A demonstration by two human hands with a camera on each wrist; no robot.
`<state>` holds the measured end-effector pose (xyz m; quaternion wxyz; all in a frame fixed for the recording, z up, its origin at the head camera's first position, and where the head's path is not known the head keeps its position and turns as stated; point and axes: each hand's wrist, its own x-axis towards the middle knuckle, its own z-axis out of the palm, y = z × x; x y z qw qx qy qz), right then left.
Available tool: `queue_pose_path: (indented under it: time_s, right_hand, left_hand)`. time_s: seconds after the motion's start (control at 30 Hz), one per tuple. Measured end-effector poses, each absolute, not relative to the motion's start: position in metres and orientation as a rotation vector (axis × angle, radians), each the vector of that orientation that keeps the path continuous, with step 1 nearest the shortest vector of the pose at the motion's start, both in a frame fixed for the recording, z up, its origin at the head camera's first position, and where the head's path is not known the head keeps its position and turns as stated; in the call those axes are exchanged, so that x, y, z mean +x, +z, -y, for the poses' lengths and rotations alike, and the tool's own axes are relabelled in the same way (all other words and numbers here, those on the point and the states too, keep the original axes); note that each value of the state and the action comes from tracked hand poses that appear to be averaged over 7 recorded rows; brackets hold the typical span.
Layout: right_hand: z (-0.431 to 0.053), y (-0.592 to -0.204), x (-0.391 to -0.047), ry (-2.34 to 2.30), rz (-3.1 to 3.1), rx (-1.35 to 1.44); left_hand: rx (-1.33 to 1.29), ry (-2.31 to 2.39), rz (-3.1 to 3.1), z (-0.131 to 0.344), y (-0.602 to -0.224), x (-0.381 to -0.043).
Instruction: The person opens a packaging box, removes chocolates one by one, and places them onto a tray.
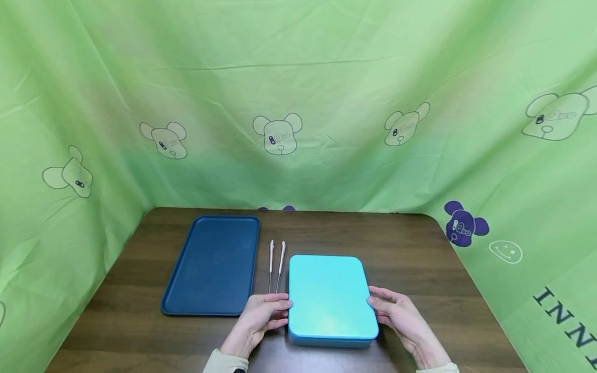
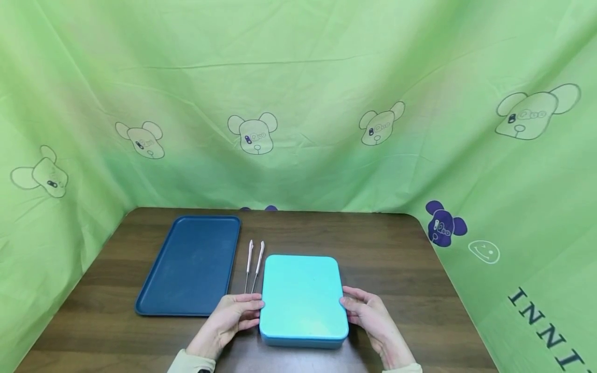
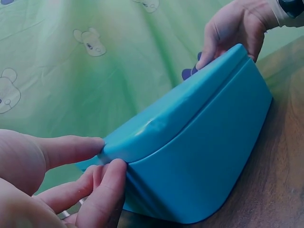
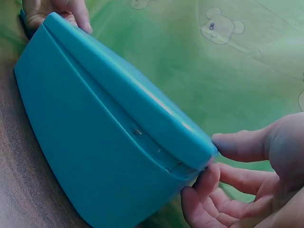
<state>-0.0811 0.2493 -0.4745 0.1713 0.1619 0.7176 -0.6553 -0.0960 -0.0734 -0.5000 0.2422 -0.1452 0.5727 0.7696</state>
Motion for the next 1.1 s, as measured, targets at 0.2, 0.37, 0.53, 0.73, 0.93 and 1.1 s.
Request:
queue_pose_path:
  time_s: [0.2,0.37,0.53,0.73,0.93,1.1]
  right_hand:
    - [-0.249,-0.475,-0.086,-1.781,-2.146,0.426]
    - [-0.252,-0.472,-0.091,-1.77,-2.168,0.378]
    - [-0.254,-0.471,-0.094,-1.842,-2.102,0.386]
    - [-0.255,-0.472,-0.094,-1.995,-1.978,0.464]
    - [-0.256,-0.474,-0.093,-2.05,-1.901,0.439]
    - [-0.259,-0.474,-0.095,-2.032,-1.89,0.417]
  left_hand:
    - [-0.373,2.101,-1.603,0.072,-0.498,-0.098]
    - [-0.339,2.093,-1.651,0.072,-0.495,-0.104]
    - [-0.327,2.093,-1.67,0.073,-0.492,-0.109]
    - [-0.32,2.119,-1.635,0.072,-0.494,-0.111]
    - [-0.353,2.122,-1.6,0.072,-0.498,-0.111]
    - [-0.389,2.122,-1.599,0.071,-0.499,-0.109]
